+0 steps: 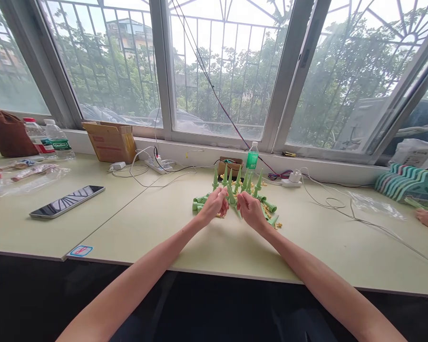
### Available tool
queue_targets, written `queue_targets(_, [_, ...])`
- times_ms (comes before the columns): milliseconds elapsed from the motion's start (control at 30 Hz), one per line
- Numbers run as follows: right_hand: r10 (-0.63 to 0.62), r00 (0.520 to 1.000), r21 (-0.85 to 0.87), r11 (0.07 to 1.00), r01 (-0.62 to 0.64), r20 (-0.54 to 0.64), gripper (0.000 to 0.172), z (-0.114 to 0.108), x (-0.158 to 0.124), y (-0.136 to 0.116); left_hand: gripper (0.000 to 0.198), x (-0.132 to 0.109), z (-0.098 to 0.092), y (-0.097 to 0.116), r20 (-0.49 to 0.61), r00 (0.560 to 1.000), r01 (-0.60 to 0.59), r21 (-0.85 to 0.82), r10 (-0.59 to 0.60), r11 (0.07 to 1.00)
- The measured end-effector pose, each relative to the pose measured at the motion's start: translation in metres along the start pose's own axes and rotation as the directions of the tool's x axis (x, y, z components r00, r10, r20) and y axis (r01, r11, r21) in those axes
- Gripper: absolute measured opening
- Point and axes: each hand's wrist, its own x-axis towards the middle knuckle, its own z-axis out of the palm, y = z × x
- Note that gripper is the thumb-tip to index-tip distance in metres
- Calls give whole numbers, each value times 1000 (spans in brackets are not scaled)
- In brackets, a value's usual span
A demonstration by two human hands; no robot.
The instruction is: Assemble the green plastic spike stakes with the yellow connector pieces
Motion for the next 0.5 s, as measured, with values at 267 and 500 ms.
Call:
queue_targets(267, [-35,999,-5,999,35,37,44,-2,-2,-4,45,-8,2,10,77,995,59,94,-66,994])
queue_targets(500, [-19,999,40,999,17,43,39,-2,-2,-5,46,-7,1,10,72,997,14,95,-20,995])
